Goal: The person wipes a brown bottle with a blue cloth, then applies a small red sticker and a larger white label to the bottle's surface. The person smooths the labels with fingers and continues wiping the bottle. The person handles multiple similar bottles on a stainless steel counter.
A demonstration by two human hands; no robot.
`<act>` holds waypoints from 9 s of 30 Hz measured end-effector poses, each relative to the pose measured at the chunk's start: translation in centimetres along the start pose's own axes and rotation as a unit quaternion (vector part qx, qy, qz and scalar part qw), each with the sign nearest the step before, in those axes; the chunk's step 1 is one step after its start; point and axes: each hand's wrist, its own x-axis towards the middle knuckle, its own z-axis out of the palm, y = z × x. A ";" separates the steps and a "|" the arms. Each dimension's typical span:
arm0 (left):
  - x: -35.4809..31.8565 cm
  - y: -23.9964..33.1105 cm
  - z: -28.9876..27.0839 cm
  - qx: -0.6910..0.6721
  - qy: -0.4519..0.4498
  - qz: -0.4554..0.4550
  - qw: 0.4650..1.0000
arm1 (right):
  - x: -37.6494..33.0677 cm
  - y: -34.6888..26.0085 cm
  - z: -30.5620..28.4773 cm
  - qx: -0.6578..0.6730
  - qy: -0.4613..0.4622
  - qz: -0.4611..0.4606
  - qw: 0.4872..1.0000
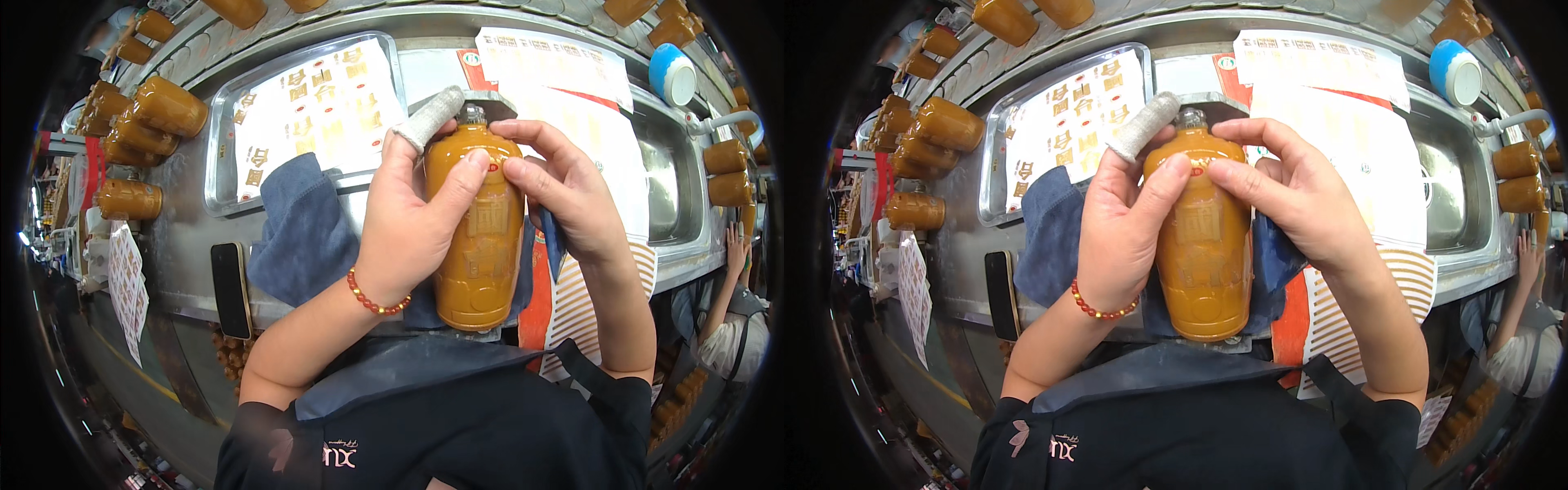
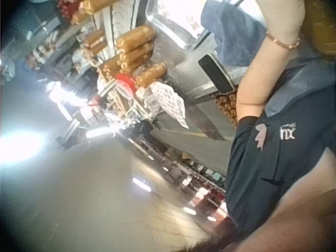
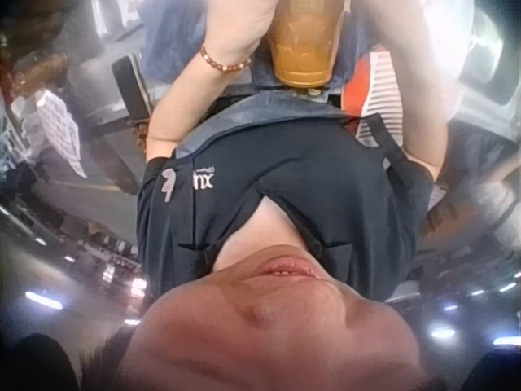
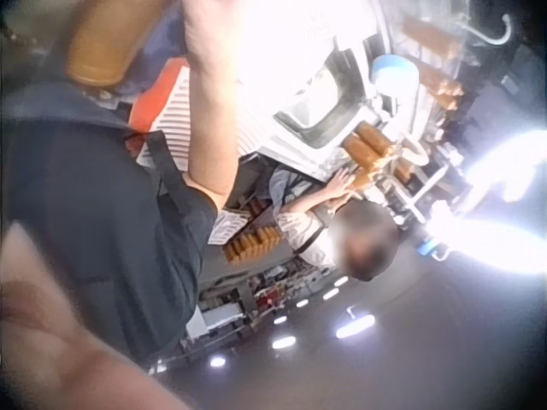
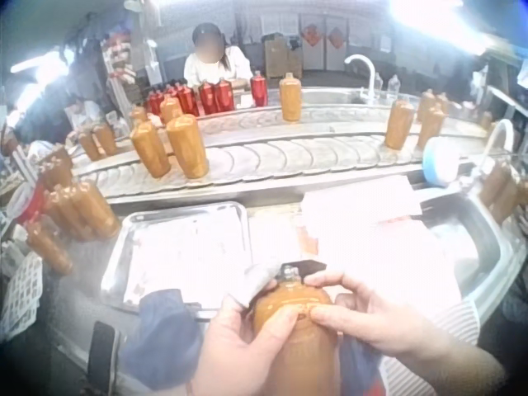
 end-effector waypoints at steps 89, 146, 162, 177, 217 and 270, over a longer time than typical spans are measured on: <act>-2.8 0.2 -1.0 -0.007 -0.073 -0.081 0.994 | -2.2 2.5 1.0 0.019 0.036 -0.035 0.999; -5.6 -0.1 -2.0 0.041 -0.109 -0.110 0.987 | -4.8 4.1 1.5 0.034 0.030 0.000 0.999; -5.8 -0.1 -1.1 0.024 -0.060 -0.091 0.994 | -5.0 3.5 1.4 0.107 0.034 0.018 0.994; -5.7 0.1 -0.1 0.045 -0.025 -0.137 0.989 | -4.8 4.4 1.4 0.063 0.019 -0.011 0.998; -5.3 0.4 -0.2 0.051 -0.022 -0.104 0.993 | -4.4 4.0 1.3 0.057 0.028 0.006 0.998; -2.2 -0.6 -1.5 0.021 -0.064 -0.032 0.997 | -0.7 1.1 -0.5 -0.064 0.008 -0.003 0.998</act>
